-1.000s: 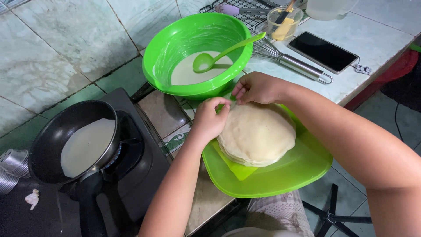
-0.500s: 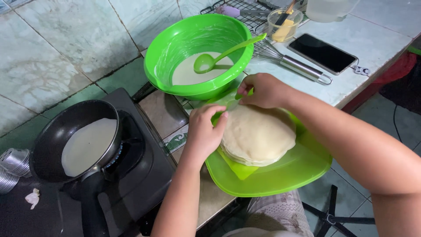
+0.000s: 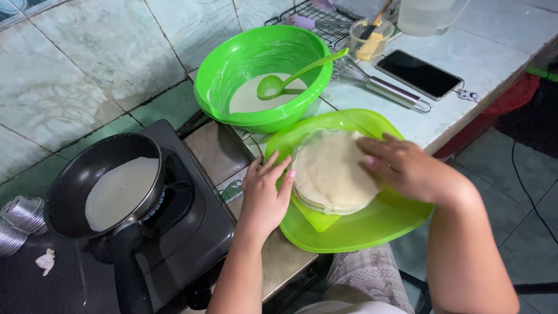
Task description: Pouring batter into a pan, cooking it, and stacking the resulting wraps on a plate.
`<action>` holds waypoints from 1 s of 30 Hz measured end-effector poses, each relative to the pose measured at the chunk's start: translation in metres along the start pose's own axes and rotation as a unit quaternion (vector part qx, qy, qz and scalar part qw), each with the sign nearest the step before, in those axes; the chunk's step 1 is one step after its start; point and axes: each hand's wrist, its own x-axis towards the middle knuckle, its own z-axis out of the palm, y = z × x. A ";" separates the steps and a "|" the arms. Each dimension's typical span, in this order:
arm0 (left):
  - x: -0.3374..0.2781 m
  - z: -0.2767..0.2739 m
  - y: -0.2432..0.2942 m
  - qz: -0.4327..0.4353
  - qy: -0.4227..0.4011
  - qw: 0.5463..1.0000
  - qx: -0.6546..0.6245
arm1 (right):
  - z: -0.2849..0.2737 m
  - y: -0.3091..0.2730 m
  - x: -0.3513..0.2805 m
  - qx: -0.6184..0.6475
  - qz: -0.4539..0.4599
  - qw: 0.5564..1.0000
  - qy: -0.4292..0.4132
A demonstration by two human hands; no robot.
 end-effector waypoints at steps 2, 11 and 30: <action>-0.005 0.000 0.002 -0.004 0.000 1.000 0.011 | 0.005 -0.001 -0.007 0.014 0.046 0.999 -0.010; -0.022 -0.004 0.013 0.011 0.037 0.992 0.121 | 0.045 0.011 -0.033 -0.115 0.120 0.983 0.074; -0.043 -0.016 0.025 0.051 0.046 0.994 0.091 | 0.037 -0.008 -0.058 -0.092 0.123 0.969 0.196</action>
